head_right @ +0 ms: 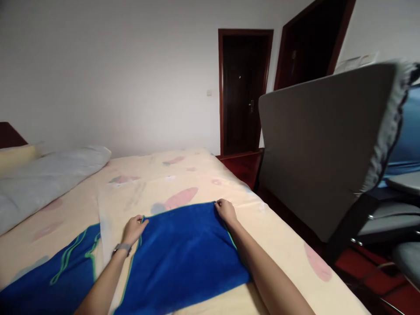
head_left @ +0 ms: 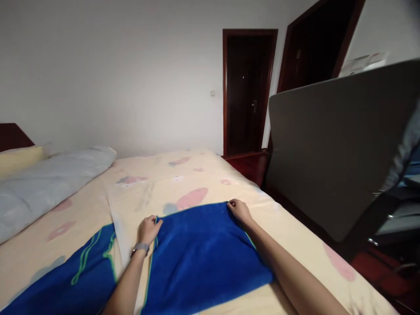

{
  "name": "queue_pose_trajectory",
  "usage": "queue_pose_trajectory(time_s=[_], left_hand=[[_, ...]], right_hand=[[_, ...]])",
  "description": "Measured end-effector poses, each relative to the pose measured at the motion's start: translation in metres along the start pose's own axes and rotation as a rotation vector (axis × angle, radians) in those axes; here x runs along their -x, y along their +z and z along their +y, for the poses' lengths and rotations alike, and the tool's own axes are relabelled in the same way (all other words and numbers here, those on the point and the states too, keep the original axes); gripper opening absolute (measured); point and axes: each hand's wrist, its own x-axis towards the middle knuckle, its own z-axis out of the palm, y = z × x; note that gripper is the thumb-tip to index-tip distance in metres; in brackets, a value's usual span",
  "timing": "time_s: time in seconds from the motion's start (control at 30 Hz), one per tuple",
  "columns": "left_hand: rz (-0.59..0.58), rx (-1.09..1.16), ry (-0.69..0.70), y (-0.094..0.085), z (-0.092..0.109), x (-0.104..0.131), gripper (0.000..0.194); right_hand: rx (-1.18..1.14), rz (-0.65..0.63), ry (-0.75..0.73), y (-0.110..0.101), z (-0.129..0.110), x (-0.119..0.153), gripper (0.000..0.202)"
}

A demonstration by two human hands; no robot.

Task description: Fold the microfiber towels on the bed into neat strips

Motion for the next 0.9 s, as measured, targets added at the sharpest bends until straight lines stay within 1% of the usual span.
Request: queue_pose_trajectory(time_s=[0.03,0.1,0.2,0.3,0.43,0.57,0.77,0.9], left_hand=[[-0.005,-0.01,0.003,0.004,-0.006,-0.001,0.022],[-0.039,0.0,0.019,0.004,-0.014,-0.004,0.025],[-0.126,0.022,0.033,-0.007,-0.019,-0.009,0.03],[-0.176,0.026,0.011,-0.015,-0.016,-0.009,0.029],[-0.172,0.071,-0.033,-0.014,-0.009,-0.004,0.025],[-0.177,0.164,-0.065,-0.01,-0.005,-0.003,0.032],[-0.257,0.38,-0.095,-0.01,-0.005,-0.004,0.044],[-0.305,0.462,-0.13,-0.012,-0.007,-0.003,0.048]], right_hand=[[0.022,0.001,0.001,0.006,0.006,-0.001,0.024],[0.053,-0.017,-0.004,0.012,0.015,-0.005,0.028],[0.074,-0.066,-0.001,0.008,0.018,-0.014,0.03],[0.084,-0.114,0.018,0.001,0.016,-0.021,0.028],[0.085,-0.141,0.052,-0.003,0.014,-0.023,0.026],[0.047,-0.174,0.068,-0.004,0.013,-0.023,0.025],[-0.07,-0.269,0.066,-0.006,0.011,-0.022,0.032],[-0.15,-0.321,0.06,-0.006,0.012,-0.021,0.034]])
